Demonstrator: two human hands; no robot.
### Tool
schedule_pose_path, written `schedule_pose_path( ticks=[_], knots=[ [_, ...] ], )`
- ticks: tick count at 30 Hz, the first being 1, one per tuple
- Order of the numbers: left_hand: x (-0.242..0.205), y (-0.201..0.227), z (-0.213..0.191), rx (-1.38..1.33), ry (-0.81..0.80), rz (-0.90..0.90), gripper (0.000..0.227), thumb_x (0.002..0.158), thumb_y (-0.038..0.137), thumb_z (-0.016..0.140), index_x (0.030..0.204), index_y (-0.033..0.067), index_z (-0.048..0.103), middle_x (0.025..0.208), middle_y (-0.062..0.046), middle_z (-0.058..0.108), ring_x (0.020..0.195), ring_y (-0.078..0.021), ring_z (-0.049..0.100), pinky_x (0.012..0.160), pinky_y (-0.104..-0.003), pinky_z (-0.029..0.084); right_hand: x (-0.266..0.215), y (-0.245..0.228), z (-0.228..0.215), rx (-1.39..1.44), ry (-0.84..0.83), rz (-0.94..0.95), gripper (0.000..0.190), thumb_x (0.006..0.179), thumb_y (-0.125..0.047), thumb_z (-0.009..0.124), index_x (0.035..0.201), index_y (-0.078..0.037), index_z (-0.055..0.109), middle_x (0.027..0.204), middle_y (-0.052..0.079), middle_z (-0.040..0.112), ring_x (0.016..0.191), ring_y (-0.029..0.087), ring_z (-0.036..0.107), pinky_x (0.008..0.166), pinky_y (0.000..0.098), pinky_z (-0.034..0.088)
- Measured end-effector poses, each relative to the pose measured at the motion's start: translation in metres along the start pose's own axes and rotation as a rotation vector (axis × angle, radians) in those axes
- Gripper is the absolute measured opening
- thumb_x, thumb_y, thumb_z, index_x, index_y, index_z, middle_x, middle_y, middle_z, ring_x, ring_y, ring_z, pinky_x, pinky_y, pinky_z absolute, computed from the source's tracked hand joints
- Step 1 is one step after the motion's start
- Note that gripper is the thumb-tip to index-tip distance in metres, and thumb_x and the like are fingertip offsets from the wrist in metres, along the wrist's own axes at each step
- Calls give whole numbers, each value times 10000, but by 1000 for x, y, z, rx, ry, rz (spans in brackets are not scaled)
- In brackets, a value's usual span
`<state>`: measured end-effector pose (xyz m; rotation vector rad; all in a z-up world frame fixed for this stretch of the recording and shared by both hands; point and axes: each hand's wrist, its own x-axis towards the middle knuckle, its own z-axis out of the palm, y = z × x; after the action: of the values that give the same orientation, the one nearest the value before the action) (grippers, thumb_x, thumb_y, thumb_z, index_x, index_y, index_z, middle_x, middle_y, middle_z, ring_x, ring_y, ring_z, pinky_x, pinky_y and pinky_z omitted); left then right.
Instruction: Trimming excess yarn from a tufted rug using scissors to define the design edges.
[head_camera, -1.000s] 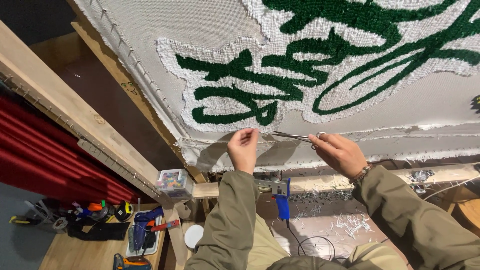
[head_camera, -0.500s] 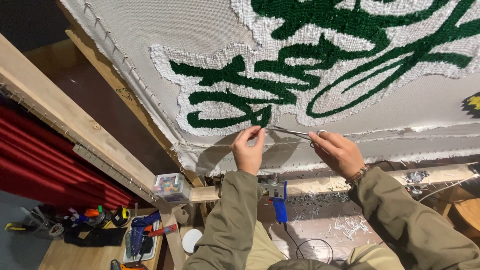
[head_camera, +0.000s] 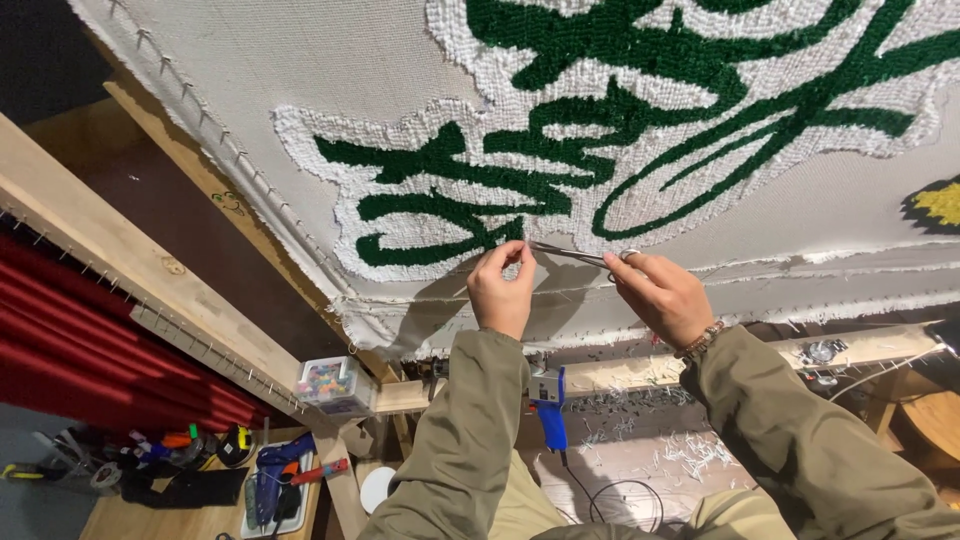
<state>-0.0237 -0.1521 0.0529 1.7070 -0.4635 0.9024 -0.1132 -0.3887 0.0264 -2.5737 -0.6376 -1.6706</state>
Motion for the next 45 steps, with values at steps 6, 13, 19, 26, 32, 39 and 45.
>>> schedule_pose_path(
  ticks=[6,13,19,26,32,39,45],
  knots=[
    [2,-7,6,35,-8,14,80,815,104,767,877,151,746,718,-36,705,697,-234,738,635,-324,620,3,6,4,6,-17,-33,285,952,-62,720,1228,-112,774,1011,102,695,902,268,723,782,368,592],
    [3,-4,8,44,2,11,100,779,104,771,845,162,723,697,-24,688,682,-215,727,634,-299,611,4,17,11,30,-32,-77,264,973,-55,696,1228,-78,762,1034,126,700,932,285,725,795,371,592],
    [2,0,5,29,-6,55,90,773,89,745,814,153,697,697,-44,683,699,-245,727,647,-329,608,2,20,12,27,-39,-79,271,950,11,684,1185,-91,770,975,93,685,852,271,714,750,366,580],
    [-1,0,0,-1,-1,130,67,824,118,746,834,172,708,747,-9,710,724,-237,731,683,-319,597,16,23,-7,64,-2,-72,243,935,-94,750,1176,-106,773,986,73,687,823,232,710,754,336,587],
    [9,3,2,43,52,133,126,816,96,775,932,130,740,771,-60,726,732,-262,746,646,-344,611,9,32,8,50,25,-120,248,942,-60,734,1185,-91,775,979,98,692,820,259,713,736,355,585],
    [10,2,8,85,57,101,91,825,112,772,902,154,748,734,-18,725,704,-236,746,618,-344,607,17,31,3,60,-6,-140,245,982,-45,680,1210,-74,764,1006,120,698,874,287,721,772,371,588],
    [11,4,11,164,61,98,93,802,162,775,863,213,725,720,28,710,704,-199,744,635,-340,607,13,33,10,58,-12,-127,256,987,-53,679,1231,-75,756,1020,122,691,894,295,718,790,381,587]
  ],
)
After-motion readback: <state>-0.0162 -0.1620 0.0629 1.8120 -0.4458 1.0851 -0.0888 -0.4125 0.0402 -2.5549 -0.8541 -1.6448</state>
